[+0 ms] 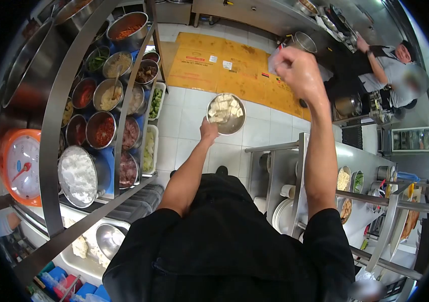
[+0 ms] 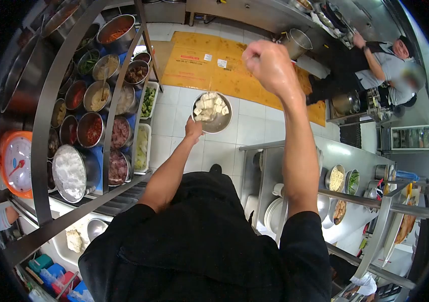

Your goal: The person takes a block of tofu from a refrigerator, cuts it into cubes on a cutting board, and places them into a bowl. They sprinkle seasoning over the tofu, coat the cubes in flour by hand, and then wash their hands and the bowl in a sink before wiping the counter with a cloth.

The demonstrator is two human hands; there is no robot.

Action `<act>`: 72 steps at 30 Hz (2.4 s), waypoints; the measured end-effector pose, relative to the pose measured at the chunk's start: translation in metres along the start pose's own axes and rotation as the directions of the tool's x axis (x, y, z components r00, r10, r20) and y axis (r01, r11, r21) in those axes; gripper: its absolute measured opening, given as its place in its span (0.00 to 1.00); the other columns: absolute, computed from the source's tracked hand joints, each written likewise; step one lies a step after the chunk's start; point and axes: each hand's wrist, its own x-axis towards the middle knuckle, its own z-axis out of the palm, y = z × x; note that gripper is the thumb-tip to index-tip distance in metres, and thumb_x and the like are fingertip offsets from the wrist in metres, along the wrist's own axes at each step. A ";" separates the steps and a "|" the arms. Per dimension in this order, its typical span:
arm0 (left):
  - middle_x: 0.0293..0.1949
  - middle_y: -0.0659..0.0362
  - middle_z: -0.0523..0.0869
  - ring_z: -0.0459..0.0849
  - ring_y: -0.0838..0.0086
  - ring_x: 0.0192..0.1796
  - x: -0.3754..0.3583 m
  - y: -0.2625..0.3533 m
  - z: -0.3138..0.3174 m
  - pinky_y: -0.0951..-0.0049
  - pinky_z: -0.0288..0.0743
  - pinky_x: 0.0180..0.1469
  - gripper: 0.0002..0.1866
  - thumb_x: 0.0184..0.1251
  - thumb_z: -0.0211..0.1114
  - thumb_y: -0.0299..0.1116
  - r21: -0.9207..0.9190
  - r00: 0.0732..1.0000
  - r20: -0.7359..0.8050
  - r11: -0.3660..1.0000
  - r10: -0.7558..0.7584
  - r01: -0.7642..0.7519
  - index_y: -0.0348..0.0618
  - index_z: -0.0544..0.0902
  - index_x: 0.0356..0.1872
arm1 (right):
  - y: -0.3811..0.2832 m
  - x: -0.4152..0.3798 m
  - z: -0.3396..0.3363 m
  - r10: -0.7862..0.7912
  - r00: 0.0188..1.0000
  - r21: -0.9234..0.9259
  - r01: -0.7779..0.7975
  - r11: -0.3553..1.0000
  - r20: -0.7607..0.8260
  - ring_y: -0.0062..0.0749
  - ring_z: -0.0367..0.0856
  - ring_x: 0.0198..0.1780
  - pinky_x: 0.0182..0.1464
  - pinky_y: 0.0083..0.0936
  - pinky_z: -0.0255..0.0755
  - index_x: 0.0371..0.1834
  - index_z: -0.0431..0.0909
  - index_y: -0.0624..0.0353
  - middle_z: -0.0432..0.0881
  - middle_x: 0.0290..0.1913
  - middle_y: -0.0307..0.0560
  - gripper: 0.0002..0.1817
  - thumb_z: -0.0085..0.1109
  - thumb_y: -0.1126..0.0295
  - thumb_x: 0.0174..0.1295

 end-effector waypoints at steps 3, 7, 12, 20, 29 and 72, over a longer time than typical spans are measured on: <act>0.40 0.51 0.84 0.82 0.71 0.26 0.006 0.005 -0.001 0.73 0.75 0.20 0.20 0.63 0.50 0.24 0.030 0.999 -0.012 0.999 -0.044 0.044 0.39 0.72 0.58 | 0.002 0.005 -0.002 0.001 0.998 0.006 -0.001 1.000 -0.059 0.52 0.81 0.37 0.42 0.36 0.74 0.31 0.80 0.65 0.82 0.32 0.56 0.05 0.60 0.76 0.51; 0.43 0.47 0.84 0.84 0.66 0.28 -0.002 -0.004 0.000 0.68 0.77 0.21 0.19 0.64 0.50 0.25 -0.194 0.989 0.117 0.978 0.094 -0.070 0.36 0.72 0.57 | -0.007 0.007 -0.006 0.006 0.994 -0.008 -0.007 1.000 -0.106 0.49 0.81 0.35 0.41 0.34 0.74 0.31 0.79 0.66 0.82 0.31 0.55 0.05 0.59 0.78 0.50; 0.41 0.48 0.84 0.82 0.68 0.25 0.006 -0.010 0.008 0.70 0.75 0.21 0.19 0.64 0.53 0.26 -0.131 0.999 0.033 0.991 0.003 0.002 0.36 0.73 0.57 | -0.014 0.008 -0.016 0.132 0.989 0.063 -0.127 0.990 -0.072 0.47 0.79 0.32 0.39 0.32 0.74 0.30 0.77 0.66 0.81 0.30 0.54 0.05 0.58 0.78 0.50; 0.42 0.53 0.85 0.85 0.71 0.30 -0.009 0.015 -0.003 0.74 0.76 0.20 0.18 0.66 0.50 0.27 0.052 1.000 0.027 0.999 0.011 -0.012 0.41 0.74 0.57 | -0.002 0.005 -0.007 -0.030 0.999 0.030 0.031 0.999 -0.011 0.48 0.81 0.35 0.41 0.36 0.74 0.31 0.78 0.66 0.82 0.31 0.56 0.06 0.60 0.76 0.52; 0.48 0.50 0.84 0.87 0.65 0.39 -0.012 0.019 0.002 0.70 0.83 0.26 0.20 0.63 0.53 0.27 -0.143 0.992 0.072 0.985 0.104 -0.093 0.39 0.74 0.57 | -0.002 0.011 -0.006 0.007 0.998 0.108 0.000 0.994 -0.065 0.45 0.78 0.32 0.40 0.32 0.73 0.30 0.74 0.66 0.77 0.25 0.53 0.06 0.60 0.79 0.50; 0.44 0.55 0.83 0.83 0.70 0.32 0.029 -0.038 -0.007 0.72 0.76 0.21 0.19 0.64 0.57 0.29 -0.128 0.972 0.091 0.966 -0.216 0.226 0.47 0.73 0.57 | 0.030 -0.015 0.081 -0.079 0.979 0.104 0.060 0.993 0.189 0.34 0.79 0.31 0.37 0.29 0.74 0.32 0.79 0.64 0.80 0.28 0.52 0.07 0.59 0.79 0.48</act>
